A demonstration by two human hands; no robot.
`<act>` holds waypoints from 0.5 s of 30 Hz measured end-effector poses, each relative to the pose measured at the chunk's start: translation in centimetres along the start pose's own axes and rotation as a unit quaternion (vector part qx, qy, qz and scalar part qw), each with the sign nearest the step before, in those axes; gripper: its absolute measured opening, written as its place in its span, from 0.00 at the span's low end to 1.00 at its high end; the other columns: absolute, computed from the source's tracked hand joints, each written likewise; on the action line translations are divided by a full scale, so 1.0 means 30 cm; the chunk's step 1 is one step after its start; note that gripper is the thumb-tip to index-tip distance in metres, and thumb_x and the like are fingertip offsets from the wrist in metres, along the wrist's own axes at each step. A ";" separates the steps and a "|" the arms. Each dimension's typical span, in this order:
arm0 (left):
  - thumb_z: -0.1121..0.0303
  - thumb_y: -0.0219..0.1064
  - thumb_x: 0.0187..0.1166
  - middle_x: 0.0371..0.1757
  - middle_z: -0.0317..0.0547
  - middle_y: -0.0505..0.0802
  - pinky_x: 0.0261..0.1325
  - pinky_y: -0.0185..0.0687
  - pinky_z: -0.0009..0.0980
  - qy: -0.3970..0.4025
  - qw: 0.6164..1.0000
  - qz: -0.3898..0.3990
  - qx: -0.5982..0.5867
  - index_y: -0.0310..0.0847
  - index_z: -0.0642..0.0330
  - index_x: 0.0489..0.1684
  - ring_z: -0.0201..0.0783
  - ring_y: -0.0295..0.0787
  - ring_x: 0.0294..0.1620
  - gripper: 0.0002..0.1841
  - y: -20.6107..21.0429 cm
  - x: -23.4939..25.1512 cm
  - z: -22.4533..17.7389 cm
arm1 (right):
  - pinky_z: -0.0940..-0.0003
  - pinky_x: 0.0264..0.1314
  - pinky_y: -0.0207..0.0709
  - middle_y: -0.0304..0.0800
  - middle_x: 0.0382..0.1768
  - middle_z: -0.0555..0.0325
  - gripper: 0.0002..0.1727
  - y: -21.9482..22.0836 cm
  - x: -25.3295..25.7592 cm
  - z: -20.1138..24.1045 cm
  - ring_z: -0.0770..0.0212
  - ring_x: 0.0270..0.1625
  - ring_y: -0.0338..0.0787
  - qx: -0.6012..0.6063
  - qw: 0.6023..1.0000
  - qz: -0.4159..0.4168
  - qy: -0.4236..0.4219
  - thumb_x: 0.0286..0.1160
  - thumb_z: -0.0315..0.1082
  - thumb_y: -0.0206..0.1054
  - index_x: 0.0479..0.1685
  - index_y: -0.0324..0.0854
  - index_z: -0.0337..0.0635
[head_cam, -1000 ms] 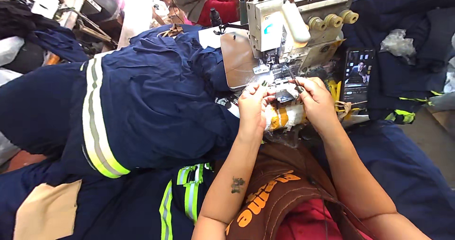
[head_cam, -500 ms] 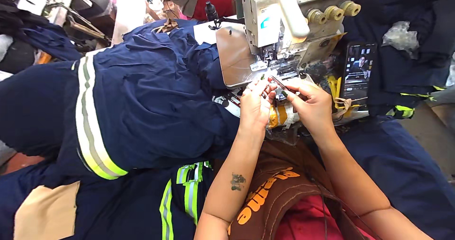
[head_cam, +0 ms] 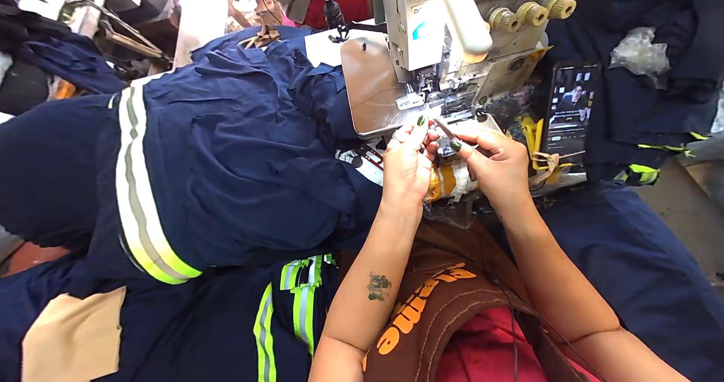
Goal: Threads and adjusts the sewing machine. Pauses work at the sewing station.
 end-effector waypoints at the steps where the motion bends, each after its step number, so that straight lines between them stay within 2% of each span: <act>1: 0.79 0.64 0.81 0.39 0.46 0.91 0.35 0.87 0.25 0.002 1.000 0.002 0.001 0.82 0.61 0.47 0.33 0.87 0.30 0.05 0.000 0.001 0.002 | 0.84 0.26 0.74 0.92 0.45 0.61 0.10 0.000 -0.001 0.000 0.79 0.25 0.79 0.003 1.000 0.000 0.000 0.76 0.29 0.72 0.52 0.94 0.45; 5: 0.79 0.64 0.82 0.39 0.46 0.91 0.35 0.86 0.24 0.009 1.000 0.003 0.003 0.81 0.61 0.47 0.32 0.87 0.30 0.05 0.004 -0.001 0.003 | 0.83 0.29 0.75 0.93 0.45 0.62 0.09 0.000 0.000 0.004 0.79 0.28 0.81 0.003 1.000 -0.004 -0.004 0.77 0.30 0.71 0.51 0.94 0.46; 8: 0.79 0.65 0.81 0.39 0.47 0.91 0.36 0.87 0.25 0.009 1.000 0.008 0.003 0.81 0.62 0.49 0.33 0.88 0.31 0.05 0.007 -0.005 0.006 | 0.80 0.52 0.83 0.95 0.48 0.61 0.08 -0.005 0.005 0.008 0.76 0.47 0.90 -0.010 1.000 -0.005 -0.014 0.77 0.29 0.71 0.50 0.94 0.45; 9: 0.80 0.65 0.81 0.40 0.47 0.91 0.38 0.88 0.25 0.012 1.000 0.014 0.010 0.81 0.63 0.51 0.34 0.89 0.32 0.07 0.006 -0.010 0.003 | 0.79 0.52 0.82 0.95 0.47 0.61 0.08 -0.005 0.010 0.003 0.76 0.47 0.89 -0.009 1.000 -0.003 -0.010 0.78 0.29 0.71 0.49 0.94 0.44; 11: 0.79 0.65 0.82 0.48 0.47 0.93 0.41 0.89 0.24 0.039 0.996 0.048 0.067 0.81 0.62 0.60 0.32 0.91 0.35 0.12 -0.002 -0.043 -0.015 | 0.79 0.49 0.81 0.95 0.46 0.63 0.08 -0.008 0.025 -0.020 0.76 0.44 0.89 0.003 1.000 0.008 0.012 0.79 0.29 0.70 0.48 0.94 0.45; 12: 0.78 0.64 0.83 0.57 0.46 0.93 0.43 0.88 0.23 0.065 0.988 0.077 0.113 0.81 0.60 0.66 0.30 0.91 0.38 0.15 -0.012 -0.068 -0.031 | 0.78 0.48 0.82 0.96 0.46 0.63 0.08 -0.014 0.036 -0.036 0.76 0.43 0.89 0.012 1.000 0.012 0.023 0.78 0.29 0.70 0.47 0.95 0.46; 15: 0.85 0.66 0.76 0.70 0.48 0.88 0.52 0.91 0.32 0.142 0.965 0.126 0.183 0.80 0.62 0.73 0.36 0.93 0.47 0.25 -0.082 -0.115 -0.084 | 0.77 0.53 0.84 0.96 0.45 0.63 0.08 -0.038 0.067 -0.069 0.76 0.46 0.90 0.029 0.998 0.024 0.056 0.78 0.28 0.70 0.46 0.94 0.44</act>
Point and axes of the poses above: each hand's wrist, its own x-axis towards the middle knuckle, its own y-axis out of the palm, z = x × y, the point moved 8 cm from there along x, towards the middle knuckle
